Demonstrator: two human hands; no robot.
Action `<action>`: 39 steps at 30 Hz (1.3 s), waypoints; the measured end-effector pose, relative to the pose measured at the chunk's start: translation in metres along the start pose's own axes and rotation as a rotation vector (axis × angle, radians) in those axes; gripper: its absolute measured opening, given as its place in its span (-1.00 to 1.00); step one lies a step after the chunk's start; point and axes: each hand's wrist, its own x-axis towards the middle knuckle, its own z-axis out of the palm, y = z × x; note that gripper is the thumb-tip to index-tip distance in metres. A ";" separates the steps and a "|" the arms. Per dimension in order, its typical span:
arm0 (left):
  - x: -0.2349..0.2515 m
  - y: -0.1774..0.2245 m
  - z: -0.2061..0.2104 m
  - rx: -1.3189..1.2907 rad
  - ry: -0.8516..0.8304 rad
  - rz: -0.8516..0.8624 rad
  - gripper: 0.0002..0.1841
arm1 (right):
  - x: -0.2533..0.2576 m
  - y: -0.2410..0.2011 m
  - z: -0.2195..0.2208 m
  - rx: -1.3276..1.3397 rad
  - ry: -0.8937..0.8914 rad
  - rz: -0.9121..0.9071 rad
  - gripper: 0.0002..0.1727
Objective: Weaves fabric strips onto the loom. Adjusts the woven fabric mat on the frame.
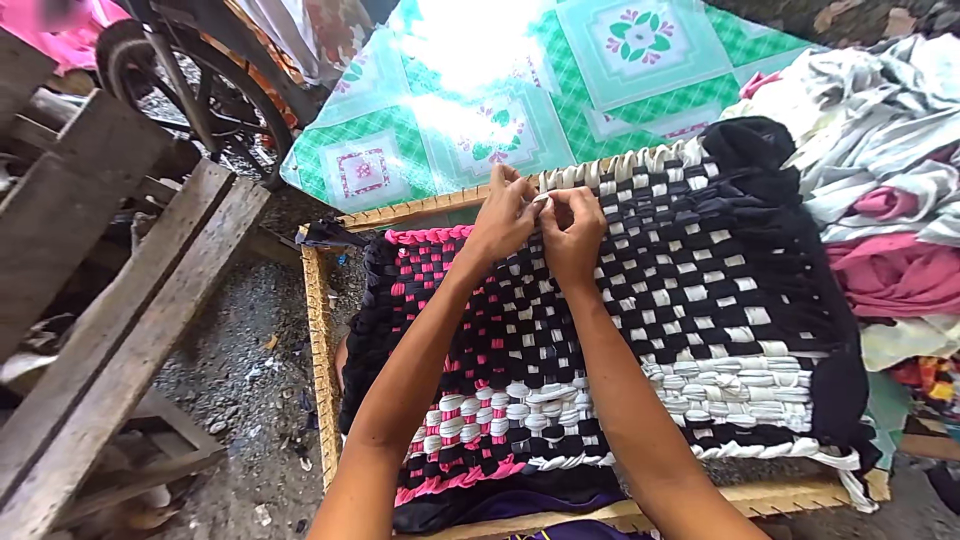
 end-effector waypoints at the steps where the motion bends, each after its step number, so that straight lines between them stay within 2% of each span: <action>1: 0.000 -0.002 0.001 0.005 -0.021 -0.001 -0.77 | 0.000 0.000 -0.001 0.007 -0.007 -0.005 -0.80; 7: -0.003 -0.001 0.001 -0.069 0.056 0.005 -0.81 | 0.002 0.003 -0.004 0.141 -0.059 -0.058 -0.77; 13: -0.006 -0.009 -0.016 -0.187 -0.009 0.103 -0.87 | 0.003 0.006 -0.003 0.246 -0.050 -0.045 -0.82; 21: -0.012 0.009 0.001 0.098 0.162 0.182 -0.86 | -0.002 -0.003 -0.003 0.022 0.013 -0.014 -0.82; 26: -0.016 0.014 0.010 0.148 0.212 0.181 -0.88 | -0.001 -0.003 -0.002 -0.011 0.021 0.007 -0.80; 28: -0.013 0.011 0.008 0.142 0.172 0.178 -0.86 | 0.000 -0.001 -0.001 0.010 0.027 0.002 -0.81; 33: -0.004 -0.001 0.001 0.140 -0.093 0.125 -0.75 | 0.002 0.004 0.000 0.073 0.012 0.046 -0.84; 39: 0.001 -0.002 -0.005 0.174 -0.104 0.157 -0.76 | 0.006 0.011 -0.003 0.134 -0.091 0.042 -0.82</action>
